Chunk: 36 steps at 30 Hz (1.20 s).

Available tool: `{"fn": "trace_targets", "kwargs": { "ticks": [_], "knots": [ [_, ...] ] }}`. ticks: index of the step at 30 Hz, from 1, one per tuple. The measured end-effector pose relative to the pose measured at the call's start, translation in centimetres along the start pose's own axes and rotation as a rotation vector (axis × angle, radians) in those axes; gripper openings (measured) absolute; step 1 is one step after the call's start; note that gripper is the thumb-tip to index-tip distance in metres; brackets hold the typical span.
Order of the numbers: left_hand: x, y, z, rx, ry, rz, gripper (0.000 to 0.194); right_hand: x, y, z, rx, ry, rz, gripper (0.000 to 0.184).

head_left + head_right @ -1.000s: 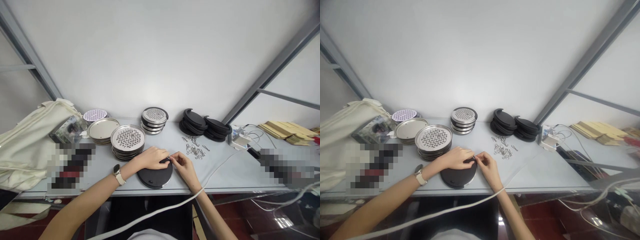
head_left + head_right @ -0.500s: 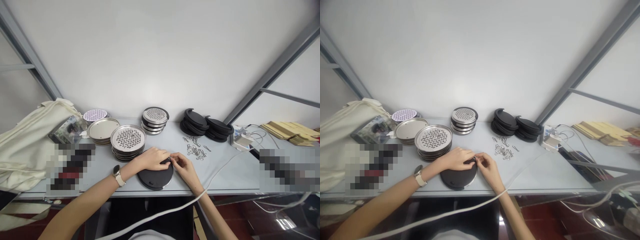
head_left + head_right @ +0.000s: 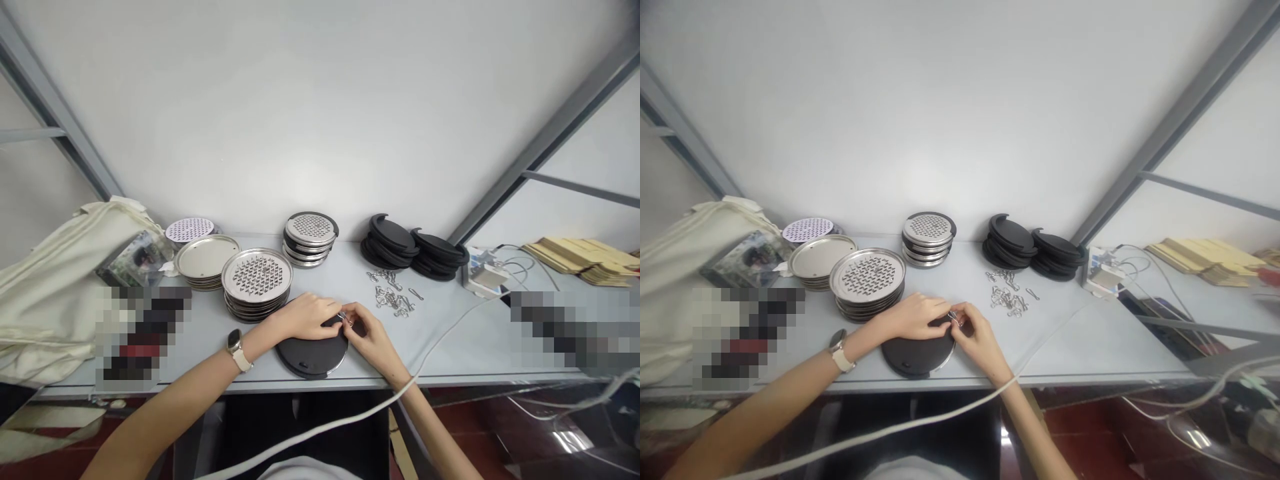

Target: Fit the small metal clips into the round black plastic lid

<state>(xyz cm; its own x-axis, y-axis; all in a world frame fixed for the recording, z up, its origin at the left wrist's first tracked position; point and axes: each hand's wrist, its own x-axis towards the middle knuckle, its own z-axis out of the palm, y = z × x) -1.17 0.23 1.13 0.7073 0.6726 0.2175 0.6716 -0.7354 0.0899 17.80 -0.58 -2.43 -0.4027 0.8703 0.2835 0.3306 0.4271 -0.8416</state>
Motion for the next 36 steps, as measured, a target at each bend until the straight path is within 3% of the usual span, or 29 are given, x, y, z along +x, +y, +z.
{"fn": "trace_targets", "kwargs": {
  "ticks": [26,31,36],
  "knots": [
    [0.15,-0.11,0.12,0.002,-0.003,0.001,0.02,-0.22,0.69,0.2,0.096,-0.005,0.077,0.017],
    [0.15,-0.05,-0.02,-0.004,-0.008,-0.007,0.018,-0.09,0.72,0.22,0.143,0.052,0.055,0.028],
    [0.17,0.01,-0.08,0.005,-0.017,-0.017,0.017,0.3,1.02,0.23,0.238,0.07,0.075,0.024]
  ]
}}
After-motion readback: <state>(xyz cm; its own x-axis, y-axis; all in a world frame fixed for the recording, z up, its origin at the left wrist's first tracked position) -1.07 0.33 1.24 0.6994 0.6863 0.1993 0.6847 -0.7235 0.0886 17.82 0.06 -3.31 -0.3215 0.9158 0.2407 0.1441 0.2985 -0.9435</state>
